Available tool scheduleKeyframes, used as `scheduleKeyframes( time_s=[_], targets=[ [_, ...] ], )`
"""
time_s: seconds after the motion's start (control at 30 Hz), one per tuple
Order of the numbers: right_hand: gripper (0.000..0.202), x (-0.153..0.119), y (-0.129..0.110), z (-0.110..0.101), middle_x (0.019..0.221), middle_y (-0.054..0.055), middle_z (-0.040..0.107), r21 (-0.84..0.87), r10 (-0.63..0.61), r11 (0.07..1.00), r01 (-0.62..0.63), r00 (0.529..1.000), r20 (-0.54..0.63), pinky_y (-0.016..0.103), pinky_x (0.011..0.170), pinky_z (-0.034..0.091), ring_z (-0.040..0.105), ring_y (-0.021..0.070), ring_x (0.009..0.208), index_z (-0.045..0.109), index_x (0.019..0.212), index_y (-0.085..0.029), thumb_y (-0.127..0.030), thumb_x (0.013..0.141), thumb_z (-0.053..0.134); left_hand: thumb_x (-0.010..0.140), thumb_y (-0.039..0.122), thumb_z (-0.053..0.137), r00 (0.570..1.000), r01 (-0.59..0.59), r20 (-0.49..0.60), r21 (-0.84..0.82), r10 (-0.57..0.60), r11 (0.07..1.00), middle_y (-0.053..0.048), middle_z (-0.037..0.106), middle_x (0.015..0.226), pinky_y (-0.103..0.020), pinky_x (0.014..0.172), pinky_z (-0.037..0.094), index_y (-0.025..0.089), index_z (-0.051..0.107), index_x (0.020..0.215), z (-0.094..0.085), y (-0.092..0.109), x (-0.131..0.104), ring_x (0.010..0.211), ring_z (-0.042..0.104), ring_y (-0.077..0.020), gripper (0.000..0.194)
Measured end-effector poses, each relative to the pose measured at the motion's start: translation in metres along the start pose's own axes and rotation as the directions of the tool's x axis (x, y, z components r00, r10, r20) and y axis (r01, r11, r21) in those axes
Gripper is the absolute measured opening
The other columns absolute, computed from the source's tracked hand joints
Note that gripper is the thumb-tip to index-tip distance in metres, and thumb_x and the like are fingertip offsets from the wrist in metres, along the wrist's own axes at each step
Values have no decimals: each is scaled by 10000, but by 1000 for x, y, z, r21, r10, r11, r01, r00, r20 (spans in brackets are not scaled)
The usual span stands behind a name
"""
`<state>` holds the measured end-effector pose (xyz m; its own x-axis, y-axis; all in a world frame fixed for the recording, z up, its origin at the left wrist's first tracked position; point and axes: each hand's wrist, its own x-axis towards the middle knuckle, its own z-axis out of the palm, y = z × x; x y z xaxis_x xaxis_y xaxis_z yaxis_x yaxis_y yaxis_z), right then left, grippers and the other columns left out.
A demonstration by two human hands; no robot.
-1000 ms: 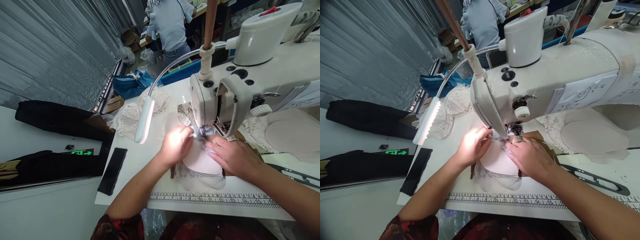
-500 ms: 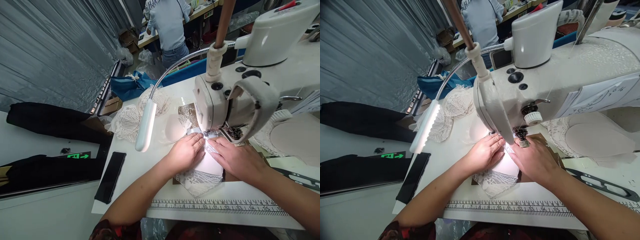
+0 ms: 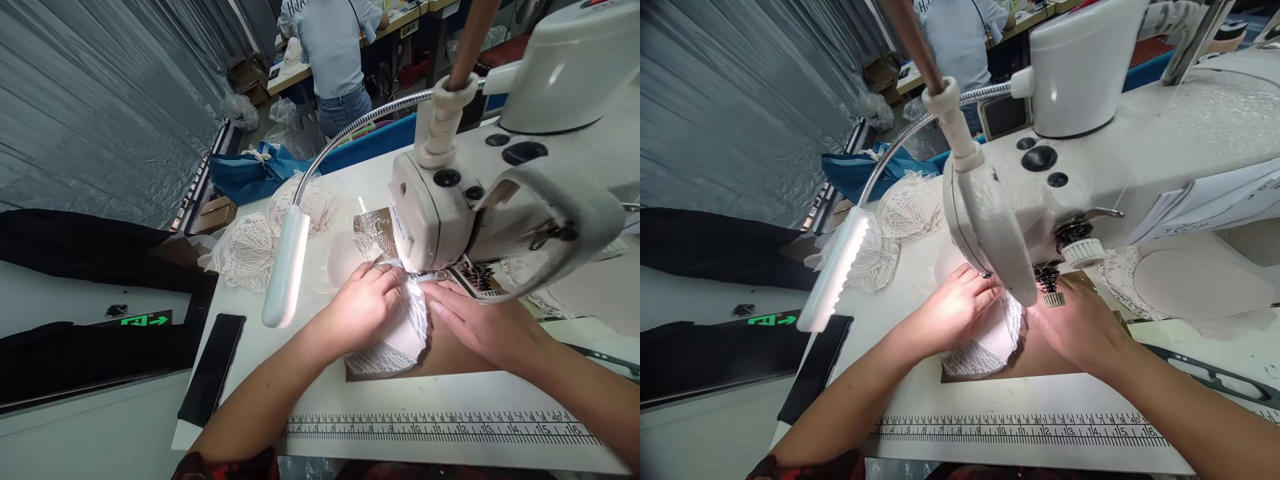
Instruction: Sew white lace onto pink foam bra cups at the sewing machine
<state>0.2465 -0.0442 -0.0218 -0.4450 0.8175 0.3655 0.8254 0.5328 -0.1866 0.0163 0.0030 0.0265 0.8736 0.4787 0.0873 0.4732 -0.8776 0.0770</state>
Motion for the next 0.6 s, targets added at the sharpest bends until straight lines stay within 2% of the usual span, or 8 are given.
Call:
scheduleKeyframes(
  time_s=[0.1,0.23,0.4,0.53,0.6],
  targets=[
    [353,-6,3,4,982,111,728,46,60,997,-56,995,-74,385,735,499,657,268,934,732,1098,-206,-190,944,416,978,275,482,1000,-1,6,-31,1,1000,-162,636,1252,-480,1085,402,83,645,1173,0,9,-1,1172,569,-282,319],
    [403,-13,4,8,980,85,723,89,123,989,-122,992,-15,398,725,507,646,269,905,702,1183,-279,-171,907,429,979,407,472,1000,4,9,-88,-4,996,-143,665,1106,-528,1106,365,85,632,1190,7,15,-1,1030,601,-270,417],
    [397,-15,2,8,926,77,709,78,54,995,-56,998,24,371,750,493,633,240,841,726,1133,-278,-145,868,463,998,357,423,999,-23,-29,-99,20,995,-124,656,1020,-505,1097,377,90,642,1141,11,11,-3,958,594,-240,374],
    [418,-12,-4,8,903,69,687,37,31,999,-34,995,90,349,732,474,602,208,775,726,1114,-251,-93,840,454,995,322,421,999,-25,-43,-130,19,991,-130,654,1056,-490,1108,376,100,633,1153,14,7,-5,1029,587,-245,345],
    [420,-9,-6,8,921,72,686,-6,-1,1000,2,998,65,347,717,459,591,201,758,732,1087,-228,-66,827,445,993,324,430,999,-14,-43,-153,7,988,-137,651,1093,-503,1136,348,108,630,1165,16,6,-6,1089,579,-252,341]
  ],
)
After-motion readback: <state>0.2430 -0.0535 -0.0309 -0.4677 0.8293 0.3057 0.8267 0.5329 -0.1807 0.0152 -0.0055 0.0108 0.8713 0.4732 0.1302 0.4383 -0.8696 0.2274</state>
